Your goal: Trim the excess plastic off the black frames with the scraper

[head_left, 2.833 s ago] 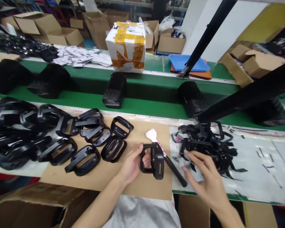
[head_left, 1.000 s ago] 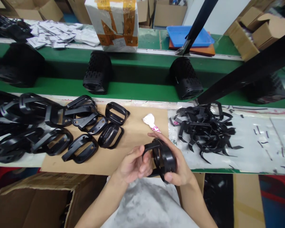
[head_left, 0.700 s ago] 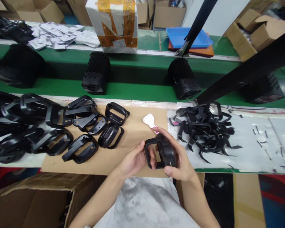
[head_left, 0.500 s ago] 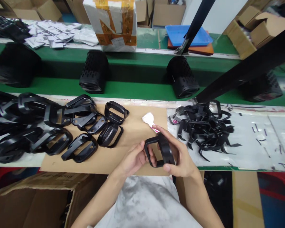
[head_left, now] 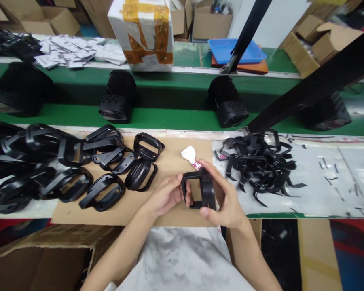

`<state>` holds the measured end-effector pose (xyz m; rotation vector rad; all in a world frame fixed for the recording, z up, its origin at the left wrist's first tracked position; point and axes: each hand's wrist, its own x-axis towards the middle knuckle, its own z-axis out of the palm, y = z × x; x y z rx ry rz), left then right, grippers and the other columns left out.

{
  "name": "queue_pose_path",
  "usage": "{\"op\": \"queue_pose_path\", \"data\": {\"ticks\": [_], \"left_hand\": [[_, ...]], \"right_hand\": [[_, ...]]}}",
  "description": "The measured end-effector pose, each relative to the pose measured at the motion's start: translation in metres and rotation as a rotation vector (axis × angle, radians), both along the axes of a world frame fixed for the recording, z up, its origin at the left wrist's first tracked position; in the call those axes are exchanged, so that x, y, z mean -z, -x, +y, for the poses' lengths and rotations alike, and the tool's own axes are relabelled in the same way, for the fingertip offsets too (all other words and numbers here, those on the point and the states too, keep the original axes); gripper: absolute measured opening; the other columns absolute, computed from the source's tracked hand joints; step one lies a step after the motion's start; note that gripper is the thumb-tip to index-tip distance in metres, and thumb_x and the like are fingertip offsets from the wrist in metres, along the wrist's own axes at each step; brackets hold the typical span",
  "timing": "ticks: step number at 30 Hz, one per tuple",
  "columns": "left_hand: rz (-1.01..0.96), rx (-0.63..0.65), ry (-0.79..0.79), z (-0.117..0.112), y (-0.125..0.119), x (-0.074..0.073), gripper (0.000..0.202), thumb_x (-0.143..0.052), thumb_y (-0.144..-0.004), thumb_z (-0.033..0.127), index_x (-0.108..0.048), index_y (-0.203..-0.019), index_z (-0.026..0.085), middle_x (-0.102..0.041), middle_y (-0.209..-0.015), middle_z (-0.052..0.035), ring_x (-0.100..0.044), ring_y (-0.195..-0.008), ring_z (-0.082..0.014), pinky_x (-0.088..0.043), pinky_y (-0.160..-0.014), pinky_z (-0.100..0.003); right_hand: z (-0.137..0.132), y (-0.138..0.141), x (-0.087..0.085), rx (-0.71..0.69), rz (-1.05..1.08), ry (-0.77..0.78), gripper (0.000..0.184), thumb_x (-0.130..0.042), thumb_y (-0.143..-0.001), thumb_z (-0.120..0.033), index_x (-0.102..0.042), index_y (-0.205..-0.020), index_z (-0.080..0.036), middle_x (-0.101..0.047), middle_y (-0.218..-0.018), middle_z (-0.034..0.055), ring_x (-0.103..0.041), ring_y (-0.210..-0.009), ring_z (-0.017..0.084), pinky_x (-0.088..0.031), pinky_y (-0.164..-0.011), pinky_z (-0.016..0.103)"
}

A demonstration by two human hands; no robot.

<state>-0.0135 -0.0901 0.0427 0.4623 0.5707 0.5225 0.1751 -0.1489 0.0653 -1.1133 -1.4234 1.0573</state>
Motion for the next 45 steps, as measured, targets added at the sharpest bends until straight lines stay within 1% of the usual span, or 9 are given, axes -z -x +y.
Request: {"op": "queue_pose_path", "data": {"ticks": [5, 13, 15, 19, 24, 31, 34, 38, 45], "left_hand": [[-0.017, -0.165, 0.074, 0.006, -0.013, -0.011, 0.043, -0.08, -0.086, 0.047, -0.055, -0.067, 0.016, -0.049, -0.054, 0.0042, -0.049, -0.052, -0.0088, -0.045, -0.057, -0.021], [0.127, -0.24, 0.004, 0.012, -0.017, -0.01, 0.054, -0.084, -0.079, 0.05, -0.046, -0.058, 0.018, -0.037, -0.048, 0.0077, -0.036, -0.048, -0.0058, -0.035, -0.051, -0.019], [0.165, -0.324, -0.03, 0.019, -0.01, -0.01, 0.054, -0.086, -0.075, 0.046, -0.044, -0.057, 0.018, -0.035, -0.048, 0.0089, -0.033, -0.047, -0.0048, -0.032, -0.049, -0.017], [0.245, -0.456, -0.115, 0.034, 0.002, -0.01, 0.053, -0.089, -0.07, 0.045, -0.043, -0.063, 0.019, -0.032, -0.053, 0.0105, -0.026, -0.049, -0.0042, -0.026, -0.049, -0.017], [0.4, -0.441, -0.364, 0.039, -0.005, -0.003, 0.057, -0.085, -0.078, 0.046, -0.037, -0.062, 0.019, -0.03, -0.059, 0.0083, -0.027, -0.056, -0.0068, -0.024, -0.055, -0.02], [0.481, -0.556, -0.474, 0.035, -0.014, 0.018, 0.055, -0.073, -0.09, 0.051, -0.035, -0.065, 0.021, -0.025, -0.068, 0.0058, -0.023, -0.063, -0.0107, -0.022, -0.058, -0.025], [0.496, -0.572, -0.548, 0.033, -0.013, 0.028, 0.056, -0.07, -0.092, 0.052, -0.031, -0.066, 0.021, -0.024, -0.069, 0.0059, -0.022, -0.064, -0.0112, -0.023, -0.059, -0.025], [0.578, -0.552, -0.648, 0.032, -0.014, 0.036, 0.054, -0.067, -0.095, 0.051, -0.03, -0.067, 0.022, -0.025, -0.067, 0.006, -0.023, -0.064, -0.0113, -0.024, -0.061, -0.026], [0.633, -0.368, -0.691, 0.034, -0.007, 0.044, 0.055, -0.061, -0.094, 0.058, -0.032, -0.063, 0.022, -0.025, -0.064, 0.0061, -0.025, -0.06, -0.0106, -0.021, -0.058, -0.027]], "right_hand": [[0.003, -0.002, 0.0, -0.046, -0.274, -0.026, 0.104, -0.085, -0.074, -0.032, -0.034, -0.165, -0.035, -0.033, -0.17, 0.0076, -0.031, -0.157, 0.036, -0.028, -0.129, 0.055], [-0.001, -0.002, 0.011, -0.039, -0.301, -0.023, 0.105, -0.081, -0.083, -0.047, -0.022, -0.169, -0.032, -0.017, -0.177, 0.0079, -0.018, -0.162, 0.038, -0.021, -0.13, 0.058], [-0.006, -0.007, 0.017, 0.006, -0.303, -0.011, 0.094, -0.074, -0.091, -0.05, -0.025, -0.168, -0.032, -0.024, -0.175, 0.0093, -0.022, -0.161, 0.037, -0.022, -0.13, 0.058], [-0.018, -0.016, 0.038, 0.266, -0.508, 0.092, 0.045, -0.064, -0.099, -0.035, -0.059, -0.144, -0.03, -0.058, -0.143, 0.011, -0.052, -0.138, 0.033, -0.043, -0.117, 0.055], [-0.021, -0.024, 0.058, 0.337, -0.703, 0.235, 0.028, -0.062, -0.096, -0.03, -0.066, -0.123, -0.023, -0.066, -0.113, 0.0114, -0.063, -0.109, 0.034, -0.052, -0.097, 0.055], [-0.026, -0.027, 0.049, 0.373, -0.423, 0.354, 0.033, -0.052, -0.103, -0.048, -0.067, -0.113, -0.021, -0.069, -0.1, 0.0102, -0.068, -0.089, 0.027, -0.055, -0.074, 0.038], [-0.04, -0.025, 0.045, 0.364, -0.119, 0.573, 0.047, -0.048, -0.103, -0.062, -0.064, -0.119, -0.021, -0.059, -0.069, -0.001, -0.051, -0.052, 0.016, -0.04, -0.047, 0.027], [-0.067, -0.017, 0.041, 0.326, 0.236, 0.727, 0.051, -0.055, -0.098, -0.067, -0.06, -0.127, -0.025, -0.058, -0.076, -0.0031, -0.037, -0.043, 0.007, -0.028, -0.039, 0.022], [-0.096, -0.003, 0.05, 0.204, 0.059, 0.869, 0.058, -0.053, -0.098, -0.07, -0.059, -0.138, -0.028, -0.049, -0.074, -0.0032, -0.039, -0.054, 0.012, -0.029, -0.043, 0.021]]}}
